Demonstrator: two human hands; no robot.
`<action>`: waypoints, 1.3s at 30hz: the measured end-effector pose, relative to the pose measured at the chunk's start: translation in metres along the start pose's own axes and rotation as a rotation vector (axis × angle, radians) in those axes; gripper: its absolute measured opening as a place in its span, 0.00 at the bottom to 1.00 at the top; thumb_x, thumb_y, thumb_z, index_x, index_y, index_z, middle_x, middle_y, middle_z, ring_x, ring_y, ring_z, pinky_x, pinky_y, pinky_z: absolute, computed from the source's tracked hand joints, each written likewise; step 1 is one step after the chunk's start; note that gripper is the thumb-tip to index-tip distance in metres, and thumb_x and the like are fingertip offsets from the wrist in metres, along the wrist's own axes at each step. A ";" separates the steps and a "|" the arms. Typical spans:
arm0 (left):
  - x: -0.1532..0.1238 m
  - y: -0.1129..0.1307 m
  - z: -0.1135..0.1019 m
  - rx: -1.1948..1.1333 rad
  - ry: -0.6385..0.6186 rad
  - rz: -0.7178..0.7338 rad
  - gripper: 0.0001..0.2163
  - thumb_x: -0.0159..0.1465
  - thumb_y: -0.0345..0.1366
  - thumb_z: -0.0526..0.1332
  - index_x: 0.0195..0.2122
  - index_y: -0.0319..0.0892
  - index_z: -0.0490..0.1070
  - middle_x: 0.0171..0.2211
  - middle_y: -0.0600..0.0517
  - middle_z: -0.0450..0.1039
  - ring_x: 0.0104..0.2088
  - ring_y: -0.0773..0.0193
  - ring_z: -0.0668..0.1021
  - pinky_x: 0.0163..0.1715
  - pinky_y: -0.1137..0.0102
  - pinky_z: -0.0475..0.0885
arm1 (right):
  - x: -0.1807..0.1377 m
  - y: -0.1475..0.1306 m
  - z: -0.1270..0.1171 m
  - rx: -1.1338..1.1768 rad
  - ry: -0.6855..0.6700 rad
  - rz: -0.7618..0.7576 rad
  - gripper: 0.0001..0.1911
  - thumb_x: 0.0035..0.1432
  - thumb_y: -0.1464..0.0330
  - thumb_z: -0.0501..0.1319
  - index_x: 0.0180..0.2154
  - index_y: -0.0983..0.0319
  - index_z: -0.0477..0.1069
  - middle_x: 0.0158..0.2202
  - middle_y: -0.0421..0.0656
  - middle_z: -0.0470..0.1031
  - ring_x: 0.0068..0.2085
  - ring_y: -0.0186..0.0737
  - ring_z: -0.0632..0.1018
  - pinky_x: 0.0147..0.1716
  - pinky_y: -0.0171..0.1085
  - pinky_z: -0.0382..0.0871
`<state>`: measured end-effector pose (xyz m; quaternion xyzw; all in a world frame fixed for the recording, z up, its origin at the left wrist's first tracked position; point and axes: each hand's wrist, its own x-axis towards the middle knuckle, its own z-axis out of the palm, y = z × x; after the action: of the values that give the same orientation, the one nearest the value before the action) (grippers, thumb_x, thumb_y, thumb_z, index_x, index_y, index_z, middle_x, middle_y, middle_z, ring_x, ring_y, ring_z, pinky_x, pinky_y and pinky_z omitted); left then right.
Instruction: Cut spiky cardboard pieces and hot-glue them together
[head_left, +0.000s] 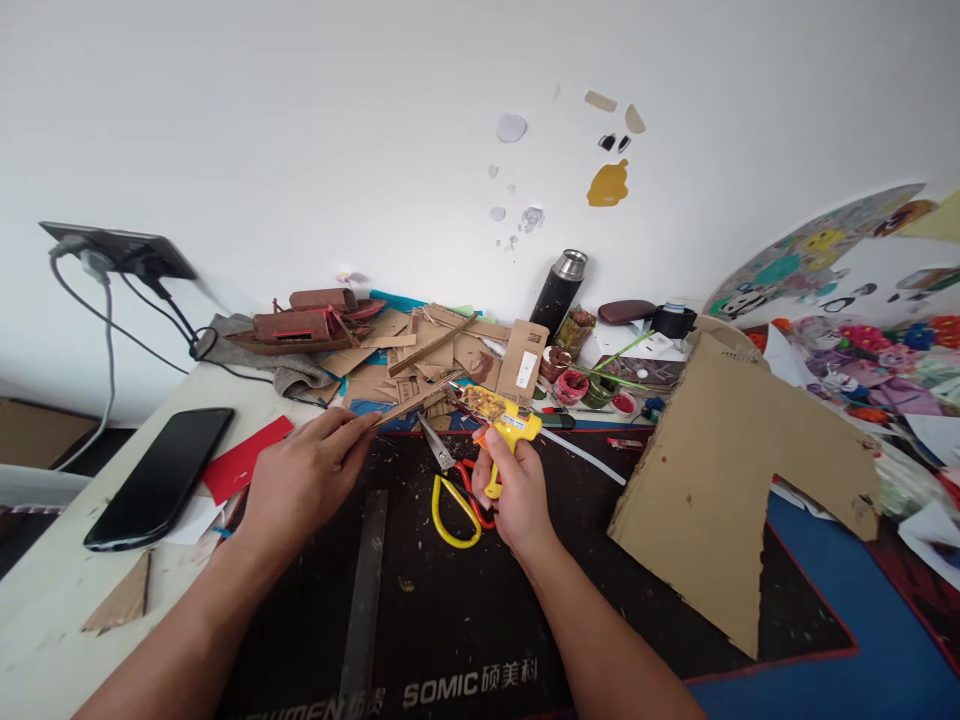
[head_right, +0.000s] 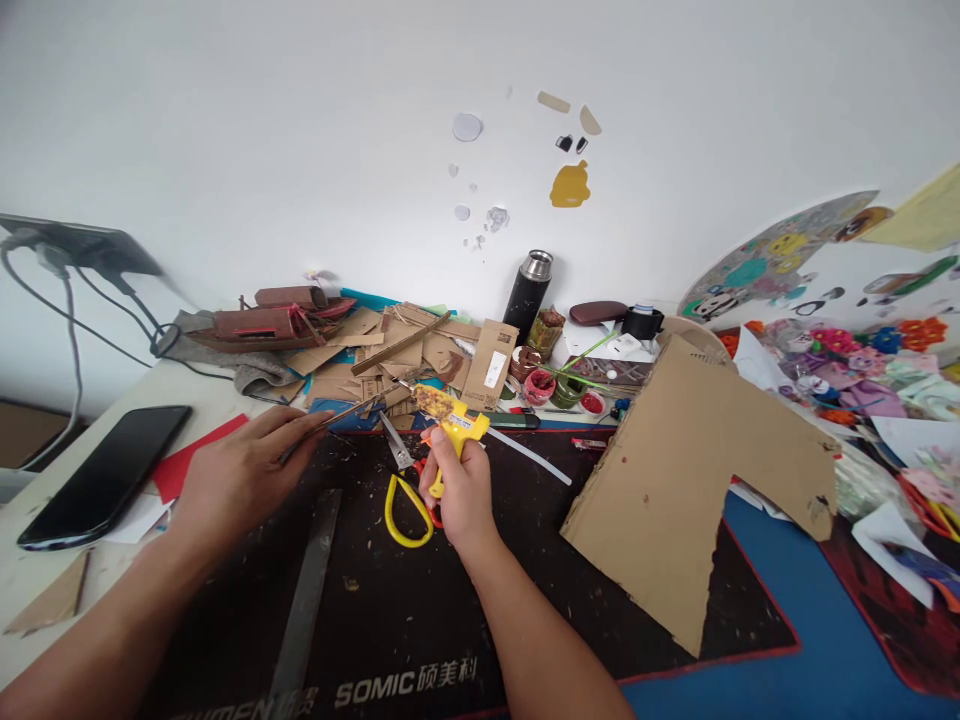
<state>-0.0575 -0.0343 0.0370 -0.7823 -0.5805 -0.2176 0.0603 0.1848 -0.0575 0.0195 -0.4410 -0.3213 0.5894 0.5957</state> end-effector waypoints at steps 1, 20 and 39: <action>0.000 0.000 0.000 0.005 0.004 0.005 0.19 0.78 0.43 0.53 0.54 0.48 0.85 0.48 0.48 0.85 0.41 0.55 0.85 0.29 0.66 0.72 | 0.000 0.000 0.000 0.001 0.002 -0.007 0.25 0.61 0.46 0.70 0.38 0.63 0.76 0.17 0.33 0.68 0.13 0.29 0.63 0.13 0.31 0.50; 0.000 0.001 -0.001 0.019 0.012 0.015 0.20 0.78 0.43 0.53 0.54 0.48 0.85 0.48 0.48 0.86 0.42 0.55 0.86 0.28 0.66 0.71 | -0.001 0.000 0.001 -0.016 -0.030 0.024 0.27 0.59 0.44 0.71 0.38 0.62 0.75 0.16 0.33 0.67 0.13 0.30 0.62 0.14 0.31 0.51; -0.001 -0.002 0.002 0.031 0.042 0.041 0.18 0.78 0.42 0.54 0.54 0.48 0.85 0.47 0.50 0.86 0.40 0.56 0.86 0.28 0.66 0.70 | 0.004 0.000 -0.004 0.052 0.018 -0.054 0.25 0.62 0.46 0.71 0.39 0.63 0.76 0.17 0.33 0.67 0.13 0.28 0.62 0.13 0.30 0.50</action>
<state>-0.0596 -0.0340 0.0340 -0.7882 -0.5664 -0.2238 0.0889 0.1893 -0.0537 0.0171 -0.4218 -0.3122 0.5774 0.6254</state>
